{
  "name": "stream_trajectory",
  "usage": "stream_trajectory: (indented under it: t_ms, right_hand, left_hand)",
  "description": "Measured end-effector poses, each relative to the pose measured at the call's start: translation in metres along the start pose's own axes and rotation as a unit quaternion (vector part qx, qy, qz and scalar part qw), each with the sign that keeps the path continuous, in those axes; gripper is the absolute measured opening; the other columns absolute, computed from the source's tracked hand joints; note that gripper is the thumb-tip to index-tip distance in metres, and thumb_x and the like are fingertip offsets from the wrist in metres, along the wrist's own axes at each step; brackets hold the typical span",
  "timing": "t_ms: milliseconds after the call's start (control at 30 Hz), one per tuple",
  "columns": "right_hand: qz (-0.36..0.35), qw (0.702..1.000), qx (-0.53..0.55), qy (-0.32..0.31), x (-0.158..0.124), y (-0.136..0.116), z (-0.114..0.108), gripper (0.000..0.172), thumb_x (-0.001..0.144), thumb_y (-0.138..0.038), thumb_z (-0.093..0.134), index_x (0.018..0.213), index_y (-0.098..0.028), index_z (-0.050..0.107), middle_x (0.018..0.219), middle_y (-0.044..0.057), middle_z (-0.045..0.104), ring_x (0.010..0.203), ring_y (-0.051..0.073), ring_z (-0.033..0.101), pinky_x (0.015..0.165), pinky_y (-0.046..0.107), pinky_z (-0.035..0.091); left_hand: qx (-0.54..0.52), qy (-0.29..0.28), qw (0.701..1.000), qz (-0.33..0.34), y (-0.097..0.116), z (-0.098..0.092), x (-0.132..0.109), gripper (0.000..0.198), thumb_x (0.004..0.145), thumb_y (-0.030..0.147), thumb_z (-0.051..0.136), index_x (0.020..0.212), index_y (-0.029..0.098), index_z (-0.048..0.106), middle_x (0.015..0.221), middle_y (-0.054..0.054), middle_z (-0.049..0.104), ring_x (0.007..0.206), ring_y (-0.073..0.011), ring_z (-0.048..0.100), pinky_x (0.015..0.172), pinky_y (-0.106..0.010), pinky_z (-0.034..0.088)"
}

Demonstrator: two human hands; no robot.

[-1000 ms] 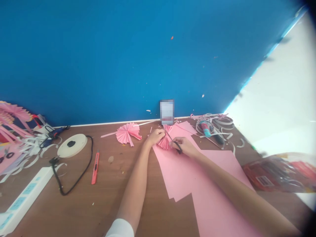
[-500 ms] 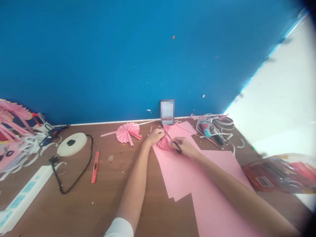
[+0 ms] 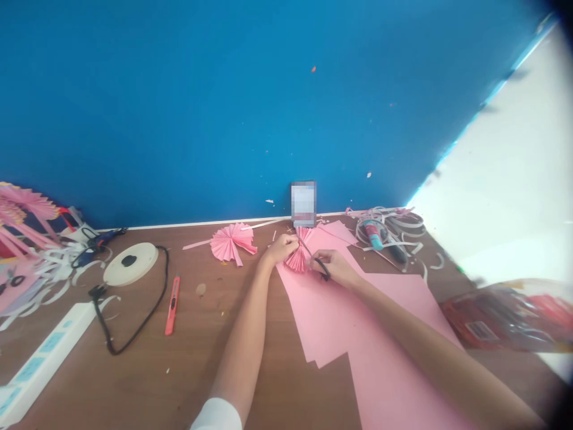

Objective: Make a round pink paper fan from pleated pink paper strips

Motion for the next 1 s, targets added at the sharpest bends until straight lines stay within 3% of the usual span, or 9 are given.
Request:
stream_trajectory:
  t_ms: [400,633,833,1000]
  right_hand:
    - [-0.006,1.0,0.003,-0.016,0.0016,0.0026,0.0015,0.027,0.072,-0.042,0.063,0.074,-0.016,0.058,0.053,-0.001,0.058,0.045,0.01,0.05,0.044,0.021,0.034]
    - [-0.013,0.999,-0.026,0.015,0.0011,-0.0012,-0.0032,0.029,0.068,-0.043,0.065,0.067,-0.015,0.058,0.05,-0.004,0.05,0.044,0.008,0.043,0.043,0.021,0.031]
    - [0.002,1.0,0.011,-0.014,0.0012,0.0012,-0.0001,0.026,0.069,-0.041,0.065,0.071,-0.016,0.057,0.051,-0.003,0.054,0.044,0.01,0.047,0.045,0.022,0.035]
    - [-0.013,1.0,-0.018,0.007,0.0006,-0.0002,-0.0026,0.03,0.068,-0.043,0.065,0.064,-0.015,0.056,0.05,-0.004,0.048,0.044,0.007,0.039,0.043,0.021,0.028]
  left_hand:
    - [0.001,0.009,1.0,-0.007,-0.0011,-0.0001,-0.0002,0.025,0.074,0.023,0.04,0.053,0.016,0.03,0.06,0.004,0.035,0.057,-0.0086,0.032,0.055,-0.024,0.026]
    - [0.012,-0.001,1.0,-0.013,-0.0044,-0.0001,0.0014,0.023,0.074,0.023,0.039,0.052,0.016,0.034,0.057,0.003,0.037,0.058,-0.0092,0.035,0.057,-0.024,0.028]
    - [0.001,0.012,1.0,-0.017,-0.003,-0.0001,0.0005,0.025,0.073,0.023,0.04,0.052,0.016,0.028,0.057,0.004,0.033,0.056,-0.0087,0.031,0.056,-0.024,0.026]
    - [0.001,0.002,1.0,-0.011,-0.0022,-0.0006,0.0001,0.023,0.074,0.022,0.039,0.052,0.016,0.033,0.056,0.003,0.036,0.057,-0.009,0.034,0.058,-0.024,0.029]
Point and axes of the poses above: each hand's wrist, its own x-axis towards the middle knuckle, its own z-axis out of the palm, y = z × x, the point moved 5 cm from there along x, towards the middle knuckle
